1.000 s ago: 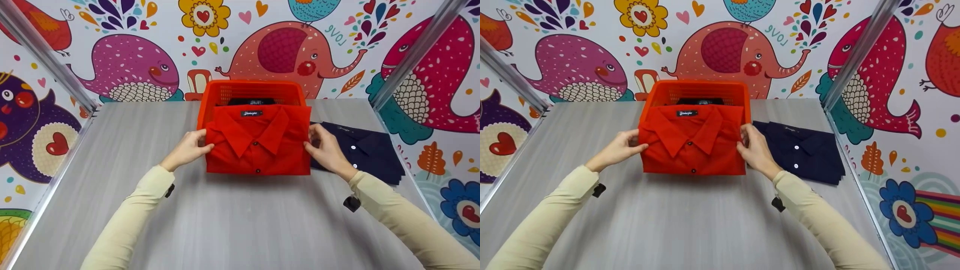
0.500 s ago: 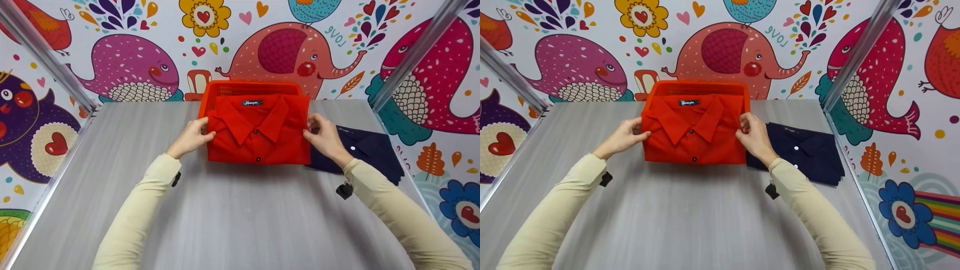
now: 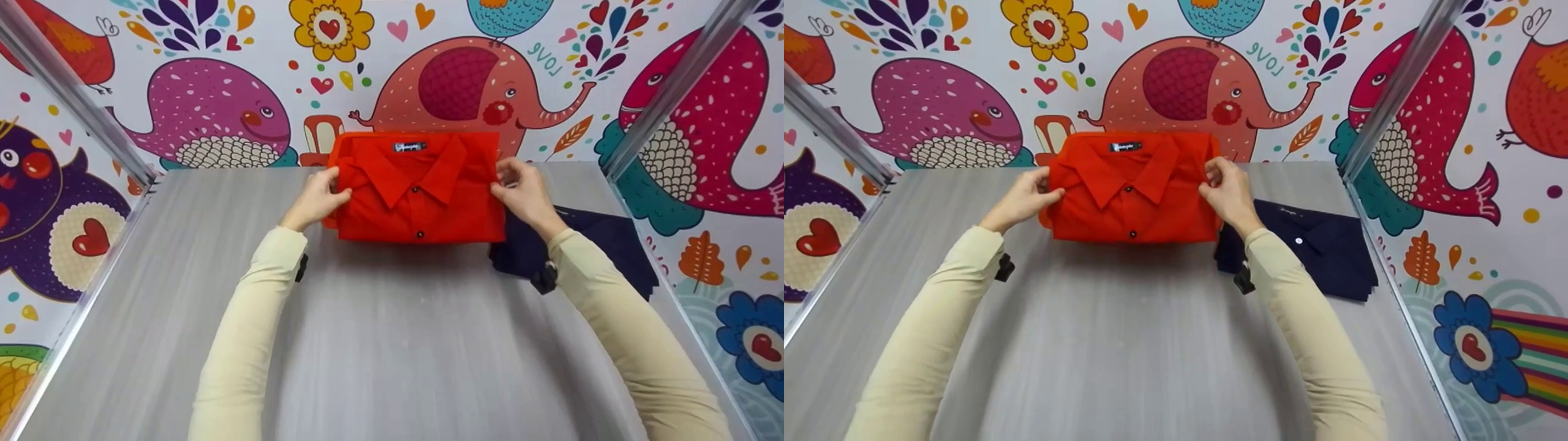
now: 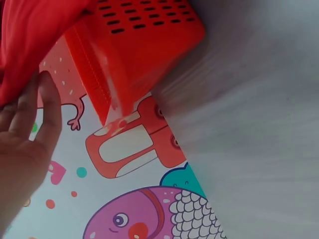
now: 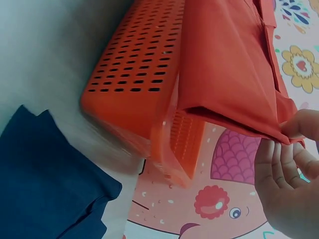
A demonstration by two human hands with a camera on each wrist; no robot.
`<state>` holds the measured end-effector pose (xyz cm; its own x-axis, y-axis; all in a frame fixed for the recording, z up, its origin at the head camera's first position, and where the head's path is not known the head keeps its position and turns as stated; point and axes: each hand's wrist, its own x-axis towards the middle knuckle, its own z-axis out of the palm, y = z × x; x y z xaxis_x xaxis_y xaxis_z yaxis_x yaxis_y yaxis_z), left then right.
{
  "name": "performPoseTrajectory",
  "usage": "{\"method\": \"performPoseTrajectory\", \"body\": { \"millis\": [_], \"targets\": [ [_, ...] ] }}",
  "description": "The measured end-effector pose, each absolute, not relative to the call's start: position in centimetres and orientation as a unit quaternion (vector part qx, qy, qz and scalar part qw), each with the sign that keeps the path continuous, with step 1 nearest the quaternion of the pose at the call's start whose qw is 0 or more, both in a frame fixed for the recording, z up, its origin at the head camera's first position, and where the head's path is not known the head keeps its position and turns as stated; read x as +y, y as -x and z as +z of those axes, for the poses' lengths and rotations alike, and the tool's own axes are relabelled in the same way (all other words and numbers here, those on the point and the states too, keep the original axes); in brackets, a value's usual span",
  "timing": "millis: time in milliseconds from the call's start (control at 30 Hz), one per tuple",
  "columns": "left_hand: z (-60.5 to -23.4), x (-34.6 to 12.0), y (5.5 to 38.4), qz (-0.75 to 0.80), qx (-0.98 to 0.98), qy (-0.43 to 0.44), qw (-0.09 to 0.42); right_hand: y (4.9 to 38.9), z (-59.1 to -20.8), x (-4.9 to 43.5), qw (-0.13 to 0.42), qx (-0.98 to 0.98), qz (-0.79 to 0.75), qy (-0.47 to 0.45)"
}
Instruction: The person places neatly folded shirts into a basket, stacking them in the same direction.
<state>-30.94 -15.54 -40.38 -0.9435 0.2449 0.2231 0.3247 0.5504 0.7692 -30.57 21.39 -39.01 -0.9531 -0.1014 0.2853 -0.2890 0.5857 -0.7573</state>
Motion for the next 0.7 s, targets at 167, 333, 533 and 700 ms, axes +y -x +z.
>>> {"method": "performPoseTrajectory", "body": {
  "millis": [167,333,533,700],
  "targets": [
    [-40.0,-15.0,32.1,-0.425,-0.893,0.133,0.058,31.8,-38.8,20.9,0.102,-0.883,0.448,-0.092],
    [-39.5,-14.0,32.7,-0.38,-0.914,0.117,0.082,32.8,-38.7,20.5,0.089,-0.884,0.453,-0.077],
    [-38.4,-12.8,33.3,-0.346,-0.929,0.099,0.082,33.8,-38.5,20.2,0.09,-0.891,0.44,-0.063],
    [-37.6,-12.3,33.9,-0.327,-0.939,0.084,0.066,34.6,-38.5,19.9,0.091,-0.888,0.448,-0.049]
  ]
}}
